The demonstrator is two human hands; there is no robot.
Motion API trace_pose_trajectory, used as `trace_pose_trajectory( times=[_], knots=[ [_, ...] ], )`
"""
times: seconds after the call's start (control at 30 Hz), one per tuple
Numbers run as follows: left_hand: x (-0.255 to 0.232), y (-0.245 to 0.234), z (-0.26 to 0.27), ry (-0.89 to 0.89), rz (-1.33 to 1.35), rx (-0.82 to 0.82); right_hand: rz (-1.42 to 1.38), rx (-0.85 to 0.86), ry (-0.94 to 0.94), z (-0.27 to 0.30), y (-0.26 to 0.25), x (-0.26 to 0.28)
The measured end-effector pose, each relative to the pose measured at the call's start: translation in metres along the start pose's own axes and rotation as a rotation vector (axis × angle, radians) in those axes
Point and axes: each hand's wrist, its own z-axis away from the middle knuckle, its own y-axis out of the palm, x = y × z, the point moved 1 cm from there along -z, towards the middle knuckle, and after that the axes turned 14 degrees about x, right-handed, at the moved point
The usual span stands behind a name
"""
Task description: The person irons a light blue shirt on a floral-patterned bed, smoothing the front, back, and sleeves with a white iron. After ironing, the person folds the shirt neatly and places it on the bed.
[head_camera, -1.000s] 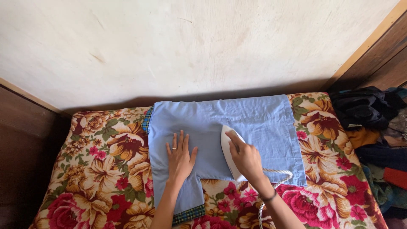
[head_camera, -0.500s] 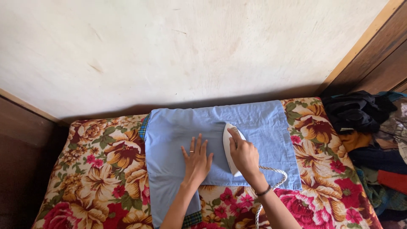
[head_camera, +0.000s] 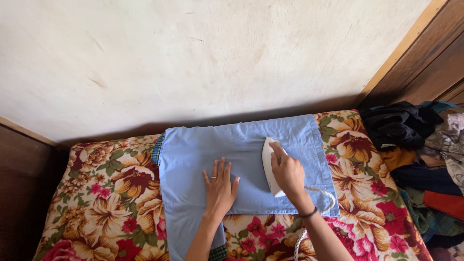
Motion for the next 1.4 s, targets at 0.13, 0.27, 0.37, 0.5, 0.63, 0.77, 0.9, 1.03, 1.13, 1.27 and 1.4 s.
trace_pose_trajectory(
  times=[0.13,0.27,0.37,0.5,0.63,0.77,0.9,1.03,1.13,1.27,1.4],
  knots=[
    [0.001,0.001,0.002,0.010,0.012,-0.009,0.000,0.005,-0.051,0.010,-0.004,-0.005],
    [0.001,0.000,0.000,-0.010,-0.008,0.025,-0.003,0.018,-0.104,0.053,-0.021,-0.017],
    [-0.001,-0.004,0.000,-0.017,-0.021,0.035,-0.028,0.088,0.033,0.073,-0.029,-0.031],
    [0.001,0.003,-0.001,-0.020,-0.025,0.010,0.007,-0.057,-0.158,0.052,-0.016,-0.051],
    [0.001,0.002,-0.001,-0.016,0.001,0.021,-0.014,-0.107,-0.140,0.015,-0.025,-0.033],
    [-0.002,0.000,0.001,-0.057,-0.032,0.041,-0.063,0.051,0.218,0.018,-0.040,-0.014],
    [-0.006,-0.005,0.003,-0.063,-0.011,0.057,-0.056,0.148,0.296,0.063,-0.060,-0.014],
    [-0.006,-0.005,0.001,-0.054,-0.013,0.047,-0.019,0.152,0.389,0.094,-0.062,-0.049],
    [-0.006,-0.005,0.000,-0.060,-0.005,0.056,0.027,0.119,0.412,0.084,-0.058,-0.062],
    [-0.005,-0.002,0.001,-0.057,-0.016,0.030,0.038,0.033,0.316,0.034,-0.050,-0.072],
    [-0.005,-0.005,0.002,-0.033,0.013,-0.007,0.005,-0.069,0.226,-0.025,-0.054,-0.082]
  ],
)
